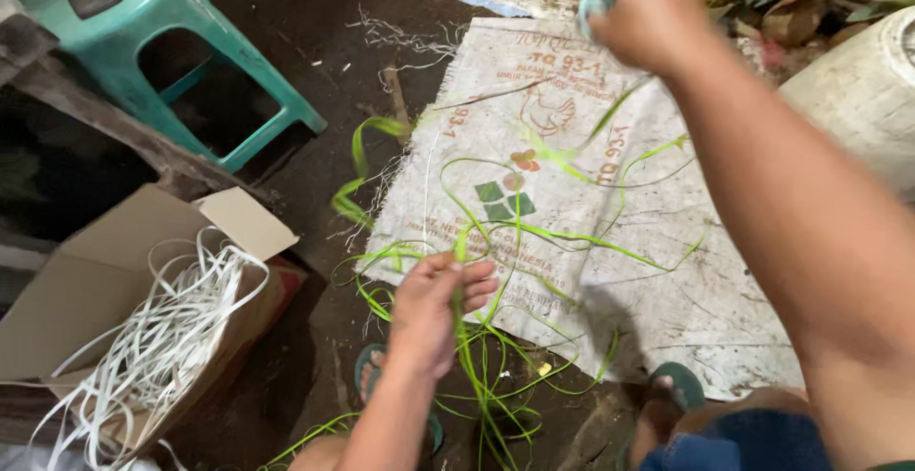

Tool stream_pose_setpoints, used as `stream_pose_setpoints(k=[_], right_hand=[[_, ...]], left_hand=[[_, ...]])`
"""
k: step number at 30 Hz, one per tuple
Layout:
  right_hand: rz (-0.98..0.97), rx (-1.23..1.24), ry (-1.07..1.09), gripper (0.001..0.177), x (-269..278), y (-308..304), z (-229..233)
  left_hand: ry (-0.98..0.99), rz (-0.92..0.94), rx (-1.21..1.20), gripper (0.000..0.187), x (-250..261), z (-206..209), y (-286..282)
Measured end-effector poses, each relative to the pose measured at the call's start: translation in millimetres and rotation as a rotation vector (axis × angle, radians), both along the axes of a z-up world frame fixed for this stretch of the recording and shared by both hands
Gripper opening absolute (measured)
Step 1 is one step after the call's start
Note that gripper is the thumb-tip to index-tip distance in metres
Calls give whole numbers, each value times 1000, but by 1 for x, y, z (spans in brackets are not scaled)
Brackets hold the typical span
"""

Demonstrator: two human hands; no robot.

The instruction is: The person sits on the floor and uses scissors to cut a long neon green cord into shorter pieces. The person holds the cord with one hand and cuts it repeatedly with the other hand.

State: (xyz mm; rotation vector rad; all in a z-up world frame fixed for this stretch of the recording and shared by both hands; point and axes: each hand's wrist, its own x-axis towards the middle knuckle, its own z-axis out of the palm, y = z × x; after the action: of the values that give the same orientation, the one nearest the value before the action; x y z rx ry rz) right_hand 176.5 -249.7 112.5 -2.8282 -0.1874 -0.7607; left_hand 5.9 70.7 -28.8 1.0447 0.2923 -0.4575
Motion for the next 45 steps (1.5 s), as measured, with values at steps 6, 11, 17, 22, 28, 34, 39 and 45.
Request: stream_pose_setpoints(k=[6,11,17,22,28,34,39,45], right_hand=[[2,994,389,25,-113,26,-133],[-46,1588,759,31,-193,66,-157],[62,1551,491,37,-224,70,-166],[65,1511,543,49,-259,88,-169],[312,1559,416,56,-263,132,-179],[199,1529,274,33,-235,139,-224],[175,2024,208,26,-218,145,-237],[168,2225,497,41,-221,126,-214]], left_hand=[[-196,110,58,12,-15,-28,-33],[-210,-20,43,8,-42,-45,-71],[-336,-326,313,18,-58,-55,-88],[101,-230,20,44,-25,-64,-61],[155,-237,-63,44,25,-26,-42],[292,-367,66,48,29,-80,-103],[357,-386,144,52,32,-79,-89],[334,-279,100,59,26,-68,-69]])
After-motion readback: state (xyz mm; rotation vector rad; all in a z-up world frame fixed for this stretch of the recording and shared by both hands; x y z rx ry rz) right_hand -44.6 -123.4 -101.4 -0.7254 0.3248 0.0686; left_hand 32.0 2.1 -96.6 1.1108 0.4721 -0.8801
